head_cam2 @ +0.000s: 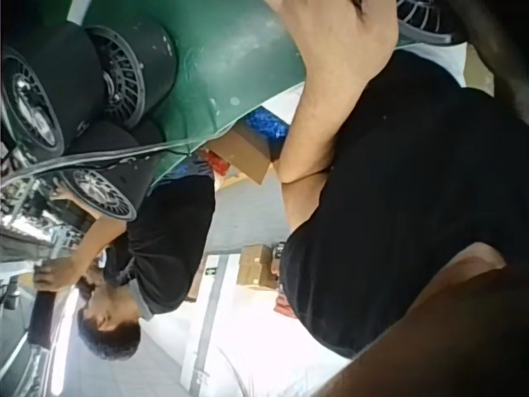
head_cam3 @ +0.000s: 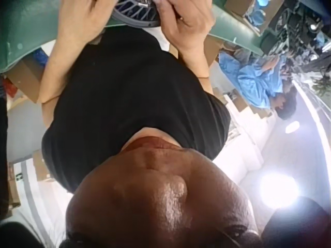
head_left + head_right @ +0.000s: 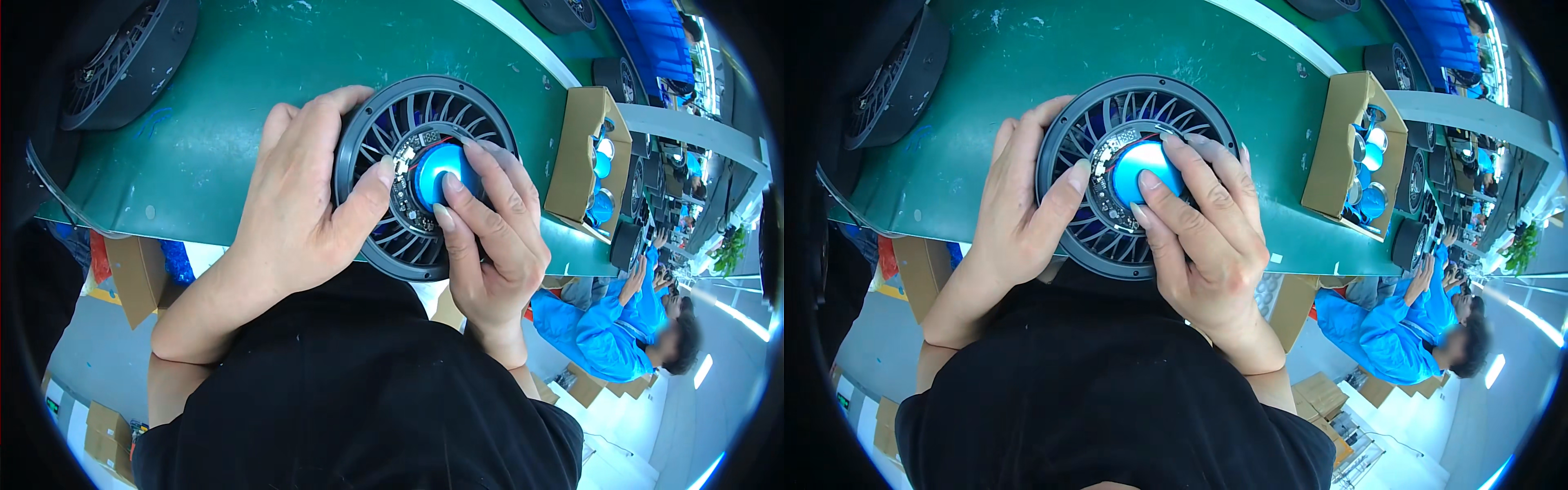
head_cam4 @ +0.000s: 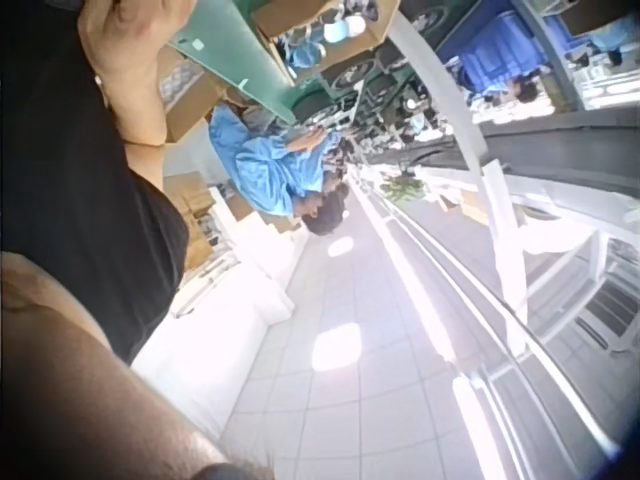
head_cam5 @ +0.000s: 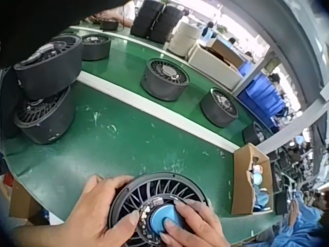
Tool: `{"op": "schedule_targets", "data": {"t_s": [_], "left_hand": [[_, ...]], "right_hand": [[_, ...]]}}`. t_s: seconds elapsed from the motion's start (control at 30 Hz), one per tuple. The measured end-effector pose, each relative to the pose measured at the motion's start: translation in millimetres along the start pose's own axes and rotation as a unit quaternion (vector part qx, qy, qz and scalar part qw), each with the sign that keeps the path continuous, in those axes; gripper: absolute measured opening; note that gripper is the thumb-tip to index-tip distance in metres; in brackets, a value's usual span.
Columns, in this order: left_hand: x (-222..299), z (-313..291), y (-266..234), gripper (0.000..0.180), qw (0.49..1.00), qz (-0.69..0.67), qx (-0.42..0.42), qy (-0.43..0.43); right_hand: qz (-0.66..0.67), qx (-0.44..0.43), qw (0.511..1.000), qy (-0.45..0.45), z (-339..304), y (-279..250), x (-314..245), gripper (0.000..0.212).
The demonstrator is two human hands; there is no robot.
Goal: Assembling central components onto hub motors on a production line.
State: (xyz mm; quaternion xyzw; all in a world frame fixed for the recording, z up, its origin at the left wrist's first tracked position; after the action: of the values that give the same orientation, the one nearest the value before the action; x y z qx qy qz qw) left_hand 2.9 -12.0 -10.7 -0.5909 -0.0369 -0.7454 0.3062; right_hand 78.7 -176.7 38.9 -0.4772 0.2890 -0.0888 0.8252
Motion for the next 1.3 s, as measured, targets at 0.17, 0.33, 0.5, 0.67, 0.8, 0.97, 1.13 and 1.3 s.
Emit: {"op": "schedule_targets", "data": {"t_s": [0.17, 0.33, 0.5, 0.67, 0.8, 0.97, 1.13, 1.3], "left_hand": [[0.2, 0.8, -0.2, 0.049, 1.0, -0.006, -0.001, -0.008], [2.8, 0.5, -0.5, 0.052, 0.999, -0.004, -0.025, -0.037], [6.5, 12.8, -7.2, 0.055, 0.999, -0.01, -0.033, -0.021], [9.0, 29.9, -3.4, 0.036, 0.992, 0.036, -0.094, 0.077], [4.8, 28.4, 2.7, 0.022, 0.993, 0.021, -0.101, 0.055], [5.9, 26.8, 2.0, 0.023, 0.994, 0.023, -0.092, 0.06], [7.9, 27.4, 1.1, 0.023, 0.994, 0.03, -0.086, 0.06], [10.6, 29.7, 1.1, 0.022, 0.989, 0.054, -0.117, 0.071]], "right_hand": [[-0.015, -0.014, 1.0, -0.016, 2.0, 0.0, -2.7, 0.025], [-0.006, -0.001, 1.0, -0.005, 0.8, 0.0, 1.6, 0.025], [-0.012, 0.004, 1.0, -0.007, -0.1, 2.2, 3.4, 0.024], [-0.023, 0.017, 0.999, -0.021, -2.2, 1.8, 0.6, 0.022], [-0.019, 0.022, 0.999, -0.033, -4.0, 3.2, 2.6, 0.021], [-0.022, 0.034, 0.998, -0.05, -4.0, 1.0, 0.4, 0.022], [-0.157, 0.032, 0.974, -0.162, 0.5, -13.8, -11.7, 0.023], [-0.278, -0.037, 0.908, -0.312, 4.1, -16.7, -31.4, 0.028]]}}
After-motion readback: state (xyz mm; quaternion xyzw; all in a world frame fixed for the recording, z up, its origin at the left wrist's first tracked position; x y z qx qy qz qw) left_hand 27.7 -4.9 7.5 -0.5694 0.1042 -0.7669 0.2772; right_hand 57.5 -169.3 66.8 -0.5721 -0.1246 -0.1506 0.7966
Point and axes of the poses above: each hand's wrist, its own z-axis towards the middle knuckle, its own y-axis out of the palm, x = y × z, the point moved 4 cm from there along z, towards the middle knuckle, and after that the axes turned 6 degrees about -z, right-handed, at the moved point
